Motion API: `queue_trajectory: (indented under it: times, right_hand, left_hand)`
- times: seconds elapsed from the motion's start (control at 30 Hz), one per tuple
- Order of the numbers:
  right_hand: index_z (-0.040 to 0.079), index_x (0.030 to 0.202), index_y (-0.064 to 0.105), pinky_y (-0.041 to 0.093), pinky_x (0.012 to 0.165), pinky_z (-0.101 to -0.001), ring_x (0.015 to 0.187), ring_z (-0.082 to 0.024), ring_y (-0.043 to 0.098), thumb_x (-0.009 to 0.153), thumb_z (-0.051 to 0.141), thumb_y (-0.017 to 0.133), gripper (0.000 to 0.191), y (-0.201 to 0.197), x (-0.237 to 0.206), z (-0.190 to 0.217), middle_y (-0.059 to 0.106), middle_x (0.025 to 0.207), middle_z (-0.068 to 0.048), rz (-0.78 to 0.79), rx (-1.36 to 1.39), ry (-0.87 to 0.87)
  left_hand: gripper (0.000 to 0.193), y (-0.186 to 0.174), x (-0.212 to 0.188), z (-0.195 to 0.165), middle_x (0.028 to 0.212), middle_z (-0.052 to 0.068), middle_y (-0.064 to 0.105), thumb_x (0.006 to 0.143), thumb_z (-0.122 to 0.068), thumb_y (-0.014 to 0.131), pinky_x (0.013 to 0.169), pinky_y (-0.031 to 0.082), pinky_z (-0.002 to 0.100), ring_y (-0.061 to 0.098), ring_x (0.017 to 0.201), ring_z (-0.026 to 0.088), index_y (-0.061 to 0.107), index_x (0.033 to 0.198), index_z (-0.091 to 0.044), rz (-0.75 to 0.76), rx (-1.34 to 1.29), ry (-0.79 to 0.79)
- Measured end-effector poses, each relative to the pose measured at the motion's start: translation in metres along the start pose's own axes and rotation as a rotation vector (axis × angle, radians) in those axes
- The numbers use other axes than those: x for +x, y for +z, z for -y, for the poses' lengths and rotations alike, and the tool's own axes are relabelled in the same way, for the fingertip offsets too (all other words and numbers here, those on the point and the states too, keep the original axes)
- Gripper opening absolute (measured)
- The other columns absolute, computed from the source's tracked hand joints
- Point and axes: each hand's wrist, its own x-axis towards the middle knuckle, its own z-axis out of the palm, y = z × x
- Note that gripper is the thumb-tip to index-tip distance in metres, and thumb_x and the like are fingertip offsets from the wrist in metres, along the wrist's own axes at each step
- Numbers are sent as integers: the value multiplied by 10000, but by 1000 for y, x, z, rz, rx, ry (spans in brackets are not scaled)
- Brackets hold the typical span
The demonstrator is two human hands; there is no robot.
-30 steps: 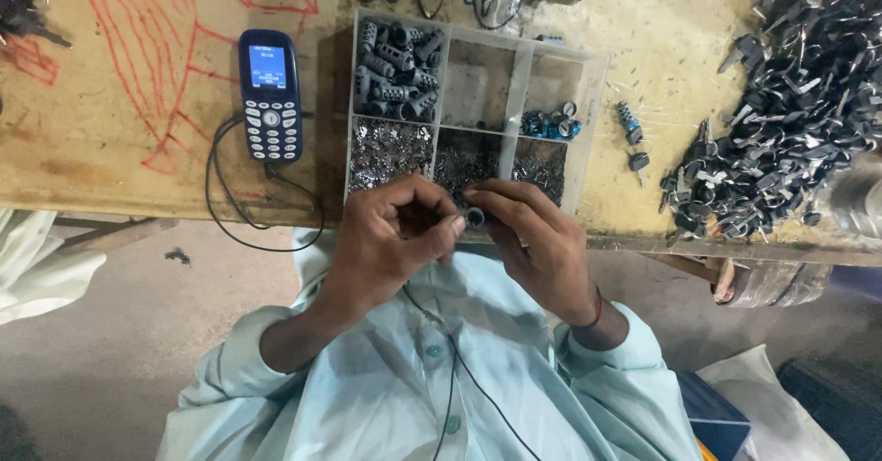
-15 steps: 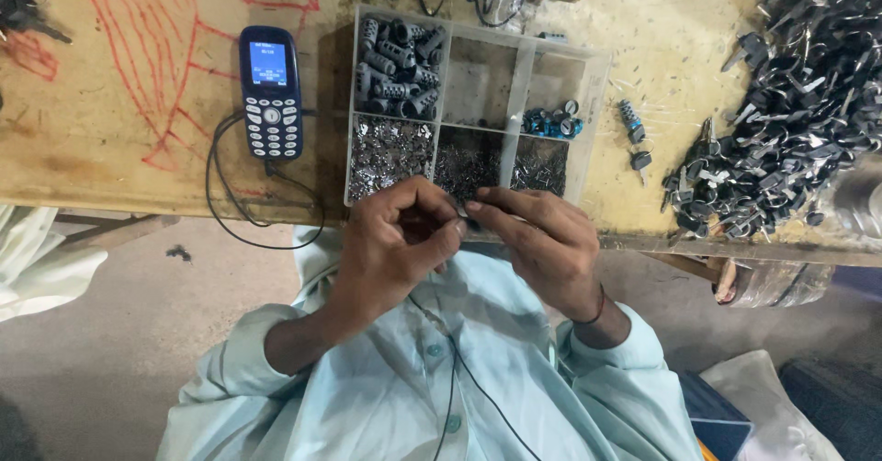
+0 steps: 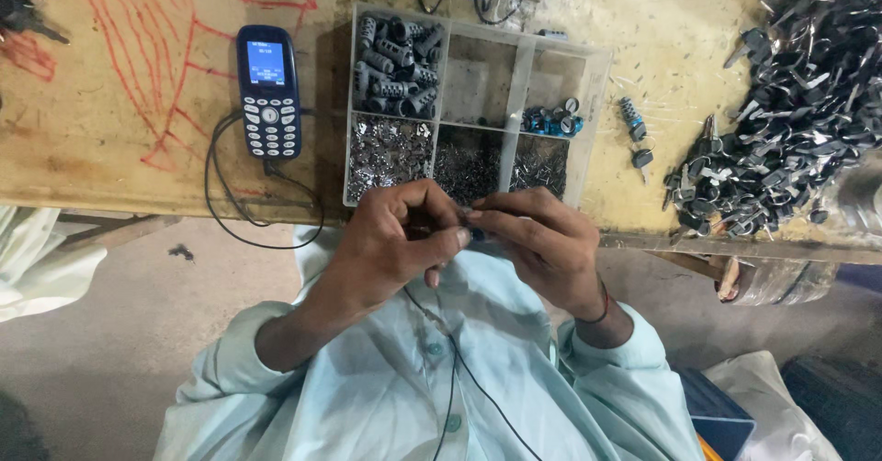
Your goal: The person sits at a workbench assembling small metal clamp fittings. They pick a metal band and a blue plastic insert from a compartment box, press and twist the parts together by hand, and set the finished assembly on the table, repeating this cycle with new parts.
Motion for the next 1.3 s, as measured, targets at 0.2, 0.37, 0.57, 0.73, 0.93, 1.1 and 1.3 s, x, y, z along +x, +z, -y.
queue_trajectory:
  times: [0.2, 0.37, 0.57, 0.73, 0.93, 1.1, 1.3]
  right_hand:
    - [68, 1153, 733, 613, 852, -359, 1015, -256, 739, 831, -95, 763, 363, 1, 1, 0, 710, 1134, -94, -3, -14, 1]
    - [81, 1178, 732, 602, 805, -356, 977, -244, 731, 823, -81, 776, 393, -2, 4, 4, 712, 1125, -95, -15, -124, -40]
    - [55, 1209, 745, 574, 688, -328, 821, -185, 717, 855, -19, 856, 378, 8, -6, 18, 707, 1025, -78, -124, -334, 51]
    - [25, 1178, 692, 607, 697, -293, 845, -178, 752, 829, 35, 827, 375, -7, 5, 19, 662, 1049, -99, 58, 90, 333]
    - [96, 986, 795, 495, 609, -379, 729, -270, 660, 932, 153, 833, 87, -55, 39, -55, 666, 868, -126, 122, -733, 287]
    - [40, 1024, 697, 525, 642, -296, 742, -153, 676, 1003, 77, 713, 46, -66, 24, -83, 700, 868, -75, -38, -261, 574]
    - [20, 1035, 654, 582, 777, -281, 873, -127, 689, 973, -74, 703, 123, -59, 10, -58, 697, 1068, -96, -165, 700, 653]
  left_hand:
    - [123, 5, 1, -1, 748, 22, 640, 885, -51, 748, 507, 518, 229, 593, 590, 56, 635, 888, -1, -50, 52, 0]
    - [108, 19, -5, -2, 849, 35, 631, 945, -58, 702, 607, 512, 231, 606, 695, 90, 611, 968, -5, -174, 335, 309]
    - [187, 28, 0, 10, 1057, 130, 711, 949, -2, 698, 754, 596, 280, 732, 909, 201, 623, 1119, 17, -197, 642, 603]
    - [169, 19, 6, 22, 963, 107, 822, 925, -21, 793, 751, 652, 259, 811, 850, 166, 749, 1089, -24, -208, 492, 399]
    - [200, 6, 9, 27, 1138, 124, 766, 990, 26, 699, 891, 648, 294, 776, 1042, 191, 696, 1176, -47, -57, 542, 737]
    - [197, 3, 18, 29, 1128, 111, 772, 993, 40, 684, 848, 642, 299, 782, 996, 181, 677, 1152, -75, -9, 528, 698]
    - [182, 3, 23, 24, 1157, 122, 747, 980, 28, 708, 888, 628, 341, 765, 1048, 241, 643, 1132, -48, 33, 648, 788]
